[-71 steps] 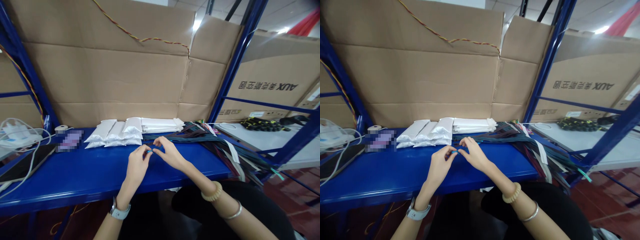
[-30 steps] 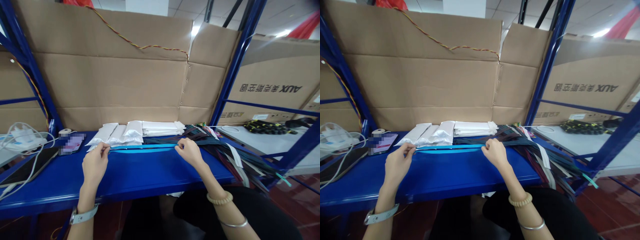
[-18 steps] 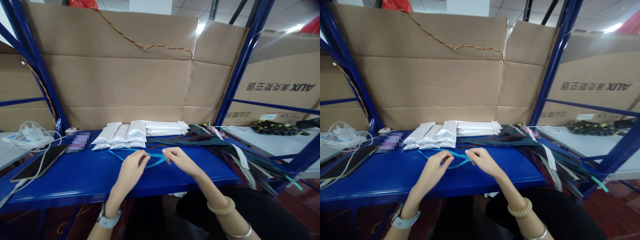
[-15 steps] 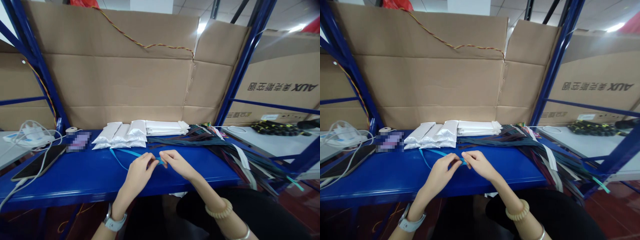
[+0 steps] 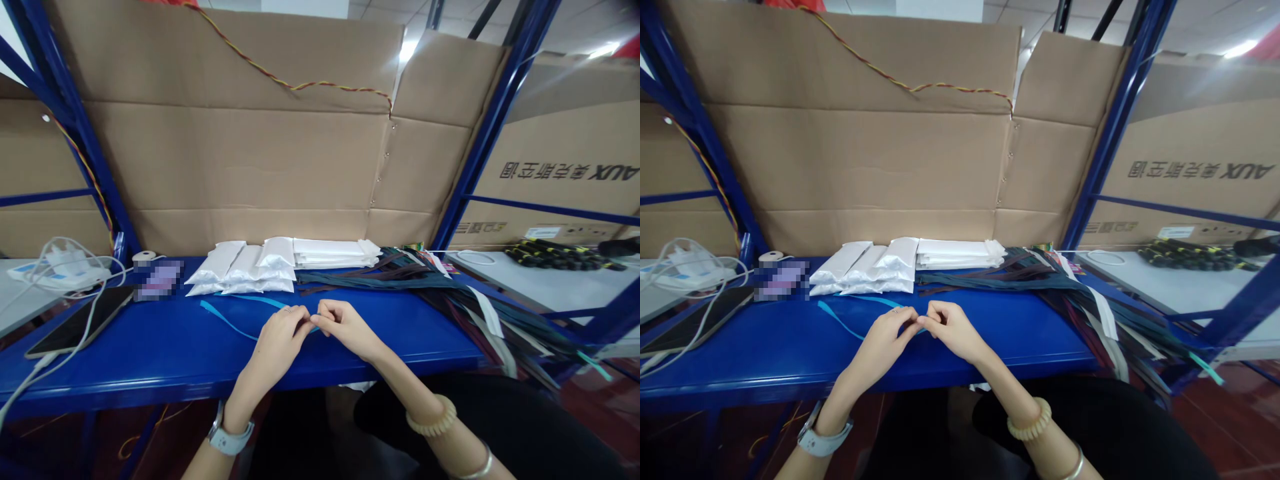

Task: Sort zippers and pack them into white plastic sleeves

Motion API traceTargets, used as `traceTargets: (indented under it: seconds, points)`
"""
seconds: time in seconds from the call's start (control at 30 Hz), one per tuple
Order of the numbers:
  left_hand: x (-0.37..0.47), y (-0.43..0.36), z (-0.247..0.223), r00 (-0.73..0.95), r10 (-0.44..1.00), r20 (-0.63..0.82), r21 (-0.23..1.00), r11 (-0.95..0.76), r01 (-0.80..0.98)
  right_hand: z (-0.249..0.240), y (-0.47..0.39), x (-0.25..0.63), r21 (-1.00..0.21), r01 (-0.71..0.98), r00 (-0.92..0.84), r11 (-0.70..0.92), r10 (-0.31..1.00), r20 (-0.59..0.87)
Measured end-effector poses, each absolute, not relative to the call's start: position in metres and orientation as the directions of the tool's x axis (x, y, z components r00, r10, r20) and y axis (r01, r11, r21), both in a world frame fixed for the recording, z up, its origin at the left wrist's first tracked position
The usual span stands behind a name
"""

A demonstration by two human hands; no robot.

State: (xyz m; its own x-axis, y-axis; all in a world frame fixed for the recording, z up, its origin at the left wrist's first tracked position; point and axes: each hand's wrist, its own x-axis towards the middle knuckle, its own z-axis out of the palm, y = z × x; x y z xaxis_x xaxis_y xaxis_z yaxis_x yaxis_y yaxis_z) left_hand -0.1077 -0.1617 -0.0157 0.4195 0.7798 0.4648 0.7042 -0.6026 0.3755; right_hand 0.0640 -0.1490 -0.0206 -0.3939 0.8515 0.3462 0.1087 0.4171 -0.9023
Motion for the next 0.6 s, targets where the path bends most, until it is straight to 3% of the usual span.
traceTargets:
  seconds: [0.3,0.43,0.6]
  points:
    - [-0.11,-0.154,-0.017,0.477,0.728,0.493,0.065,-0.577,0.814,-0.02,-0.137,0.077,-0.905,0.06,-0.264,0.422,0.881,0.393]
    - [-0.141,-0.146,-0.007,0.417,0.765,0.491,0.066,-0.51,0.858,-0.009,-0.126,0.113,-0.895,0.084,-0.105,0.438,0.897,0.43]
    - [-0.188,-0.14,0.004,0.294,0.818,0.494,0.133,-0.406,0.904,0.005,-0.12,0.171,-0.825,0.337,0.102,0.453,0.854,0.51]
